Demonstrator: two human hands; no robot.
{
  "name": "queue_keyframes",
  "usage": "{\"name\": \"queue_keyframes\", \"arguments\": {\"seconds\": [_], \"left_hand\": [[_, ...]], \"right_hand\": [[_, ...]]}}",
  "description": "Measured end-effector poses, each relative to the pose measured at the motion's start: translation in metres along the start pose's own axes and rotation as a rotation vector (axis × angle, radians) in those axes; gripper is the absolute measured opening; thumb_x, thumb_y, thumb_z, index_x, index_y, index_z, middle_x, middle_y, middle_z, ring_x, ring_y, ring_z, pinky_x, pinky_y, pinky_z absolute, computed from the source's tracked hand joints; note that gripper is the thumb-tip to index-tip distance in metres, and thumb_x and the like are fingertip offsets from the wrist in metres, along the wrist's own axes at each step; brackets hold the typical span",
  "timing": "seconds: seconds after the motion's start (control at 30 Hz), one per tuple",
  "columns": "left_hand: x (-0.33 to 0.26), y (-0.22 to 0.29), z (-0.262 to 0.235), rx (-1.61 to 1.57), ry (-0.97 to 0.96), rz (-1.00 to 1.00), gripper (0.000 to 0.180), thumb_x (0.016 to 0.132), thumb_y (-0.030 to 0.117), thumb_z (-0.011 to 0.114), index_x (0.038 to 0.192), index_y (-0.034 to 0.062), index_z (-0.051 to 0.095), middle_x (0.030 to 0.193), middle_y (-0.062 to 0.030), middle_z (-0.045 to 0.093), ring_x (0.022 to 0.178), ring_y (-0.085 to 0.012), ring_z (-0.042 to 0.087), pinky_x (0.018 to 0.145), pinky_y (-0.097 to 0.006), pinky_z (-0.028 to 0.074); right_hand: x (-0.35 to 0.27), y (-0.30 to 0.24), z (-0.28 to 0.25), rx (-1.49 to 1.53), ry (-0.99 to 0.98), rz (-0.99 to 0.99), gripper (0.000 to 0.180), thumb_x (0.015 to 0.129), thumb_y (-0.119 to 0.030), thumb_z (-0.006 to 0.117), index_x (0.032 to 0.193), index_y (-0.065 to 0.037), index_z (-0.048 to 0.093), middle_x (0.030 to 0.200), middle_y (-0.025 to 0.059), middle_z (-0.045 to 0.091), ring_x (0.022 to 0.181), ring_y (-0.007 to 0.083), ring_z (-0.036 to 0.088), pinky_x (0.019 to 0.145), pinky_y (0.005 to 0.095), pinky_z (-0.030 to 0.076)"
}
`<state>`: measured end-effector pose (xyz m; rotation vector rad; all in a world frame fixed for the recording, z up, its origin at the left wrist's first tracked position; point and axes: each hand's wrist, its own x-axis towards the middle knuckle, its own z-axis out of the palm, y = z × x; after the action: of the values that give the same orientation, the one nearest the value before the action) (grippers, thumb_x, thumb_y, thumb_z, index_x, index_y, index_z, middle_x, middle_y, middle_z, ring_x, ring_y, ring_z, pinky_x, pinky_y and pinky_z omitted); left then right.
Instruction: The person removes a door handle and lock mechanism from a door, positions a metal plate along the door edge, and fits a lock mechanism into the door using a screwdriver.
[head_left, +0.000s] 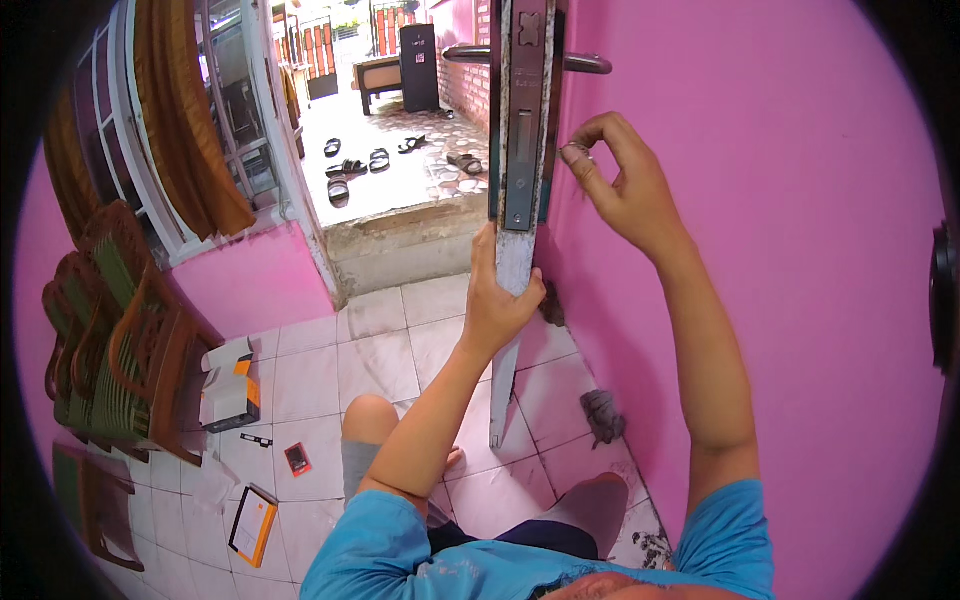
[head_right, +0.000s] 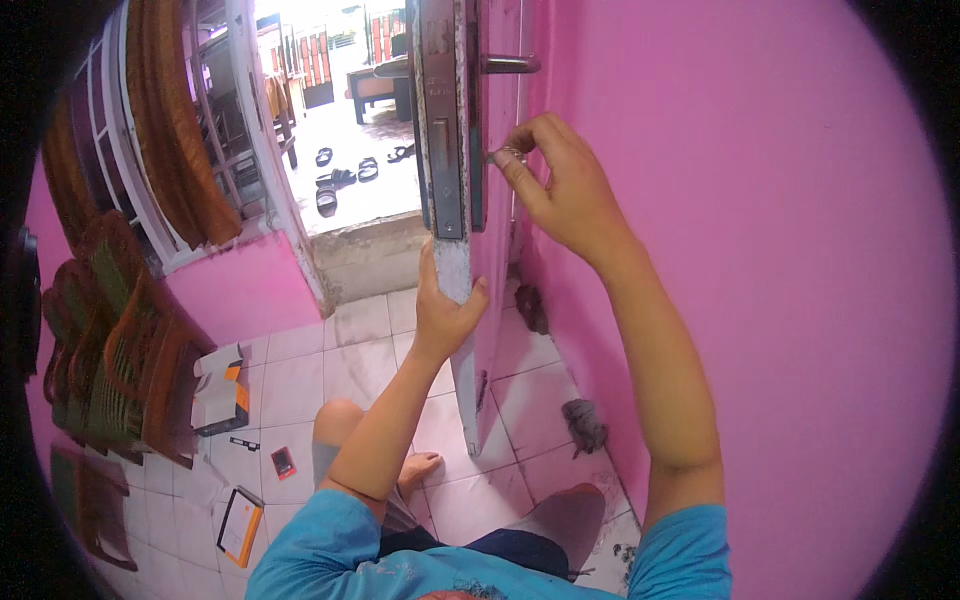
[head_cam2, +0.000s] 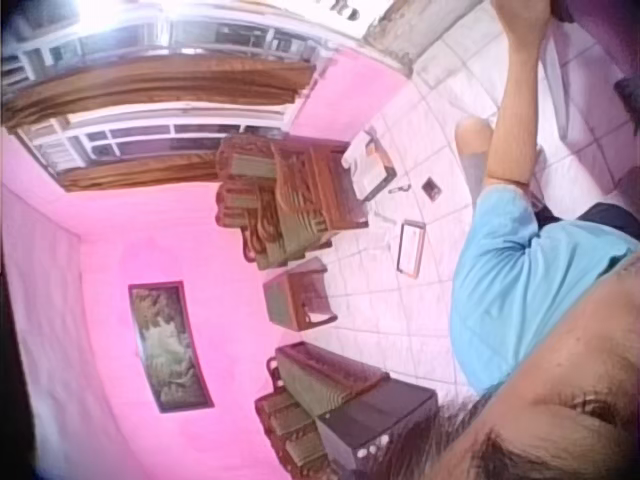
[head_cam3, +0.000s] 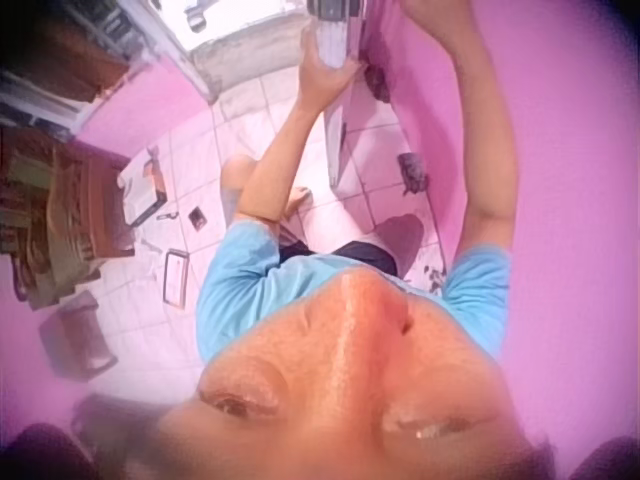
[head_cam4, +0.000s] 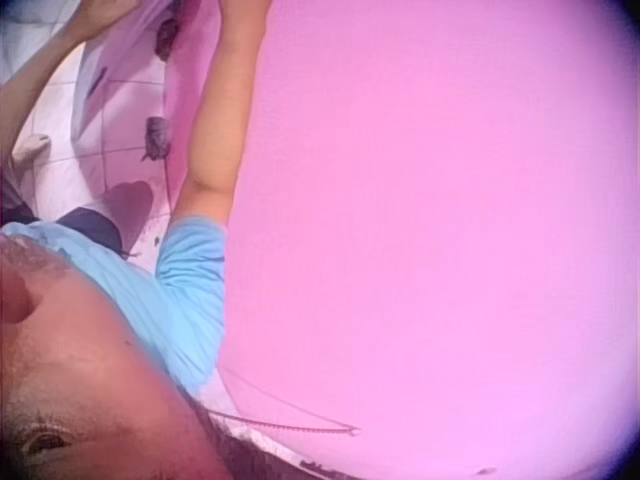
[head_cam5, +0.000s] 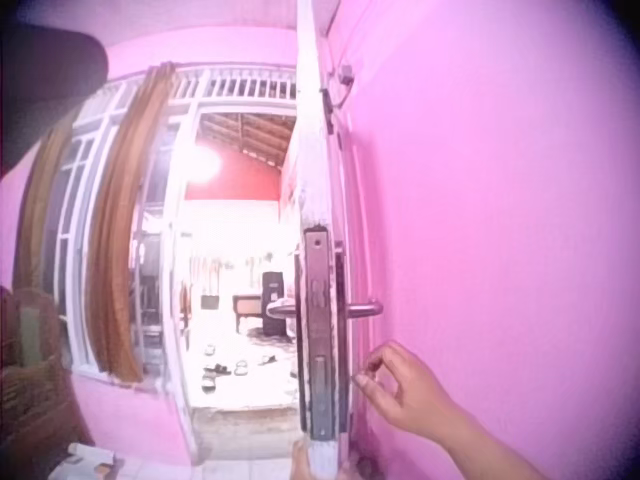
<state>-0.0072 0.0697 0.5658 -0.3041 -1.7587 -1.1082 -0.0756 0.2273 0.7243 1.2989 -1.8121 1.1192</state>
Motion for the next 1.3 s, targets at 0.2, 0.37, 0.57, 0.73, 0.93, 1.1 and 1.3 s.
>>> {"name": "queue_keyframes", "arguments": {"seconds": [0.2, 0.37, 0.57, 0.73, 0.93, 1.1, 1.3], "left_hand": [[-0.004, 0.002, 0.006, 0.008, 0.004, -0.007, 0.076, 0.081, 0.011, 0.071, 0.144, -0.0096, 0.033, 0.134, -0.0256, 0.047, 0.125, -0.0364, 0.049, 0.109, -0.041, 0.038], [-0.005, 0.000, 0.009, -0.027, -0.004, -0.011, 0.078, 0.078, 0.009, 0.070, 0.144, -0.0104, 0.032, 0.136, -0.0265, 0.045, 0.128, -0.0401, 0.046, 0.110, -0.043, 0.036], [-0.006, -0.002, 0.010, 0.003, 0.012, -0.010, 0.078, 0.078, 0.009, 0.070, 0.144, -0.0105, 0.032, 0.135, -0.0269, 0.045, 0.128, -0.0404, 0.046, 0.111, -0.043, 0.036], [-0.004, 0.003, 0.012, 0.011, 0.016, 0.000, 0.077, 0.078, 0.009, 0.069, 0.143, -0.0100, 0.033, 0.134, -0.0268, 0.045, 0.127, -0.0403, 0.046, 0.110, -0.044, 0.036], [-0.001, 0.012, 0.017, -0.014, -0.009, 0.039, 0.078, 0.078, 0.008, 0.069, 0.144, -0.0094, 0.031, 0.134, -0.0264, 0.044, 0.127, -0.0403, 0.046, 0.110, -0.044, 0.036], [-0.004, 0.015, 0.021, -0.012, 0.032, 0.064, 0.072, 0.080, 0.009, 0.069, 0.142, -0.0063, 0.037, 0.132, -0.0230, 0.047, 0.123, -0.0366, 0.049, 0.107, -0.043, 0.038], [-0.002, 0.009, 0.022, -0.011, 0.036, 0.077, 0.069, 0.080, 0.006, 0.070, 0.140, -0.0058, 0.038, 0.132, -0.0221, 0.046, 0.123, -0.0364, 0.049, 0.107, -0.042, 0.038]], "right_hand": [[-0.004, -0.012, -0.015, -0.550, 0.113, -0.412, 0.021, 0.088, -0.021, 0.070, 0.100, -0.005, 0.063, 0.098, 0.0095, 0.062, 0.102, 0.0285, 0.060, 0.103, 0.0484, 0.041], [-0.007, -0.010, -0.011, -0.661, 0.130, -0.463, 0.019, 0.089, -0.022, 0.069, 0.097, -0.006, 0.065, 0.099, 0.0080, 0.064, 0.101, 0.0282, 0.060, 0.106, 0.0502, 0.039], [0.002, -0.016, -0.017, -0.403, -0.037, -0.046, 0.022, 0.094, -0.024, 0.063, 0.093, -0.003, 0.067, 0.097, 0.0102, 0.066, 0.097, 0.0279, 0.063, 0.100, 0.0455, 0.043], [0.017, -0.038, -0.017, -0.158, 0.239, 0.211, 0.031, 0.092, -0.030, 0.066, 0.099, 0.000, 0.067, 0.100, 0.0127, 0.067, 0.091, 0.0307, 0.066, 0.089, 0.0424, 0.048], [0.088, -0.053, -0.038, -0.149, 0.460, -0.139, 0.056, 0.086, -0.042, 0.073, 0.118, 0.003, 0.063, 0.119, 0.0219, 0.065, 0.110, 0.0308, 0.064, 0.095, 0.0413, 0.050], [0.099, -0.047, -0.039, -0.121, 0.333, -0.069, 0.055, 0.087, -0.037, 0.076, 0.125, 0.000, 0.063, 0.123, 0.0159, 0.066, 0.120, 0.0253, 0.060, 0.103, 0.0407, 0.047], [0.096, -0.056, -0.032, -0.147, 0.359, -0.122, 0.057, 0.085, -0.039, 0.072, 0.126, -0.001, 0.063, 0.123, 0.0206, 0.063, 0.120, 0.0309, 0.060, 0.106, 0.0414, 0.043]]}}
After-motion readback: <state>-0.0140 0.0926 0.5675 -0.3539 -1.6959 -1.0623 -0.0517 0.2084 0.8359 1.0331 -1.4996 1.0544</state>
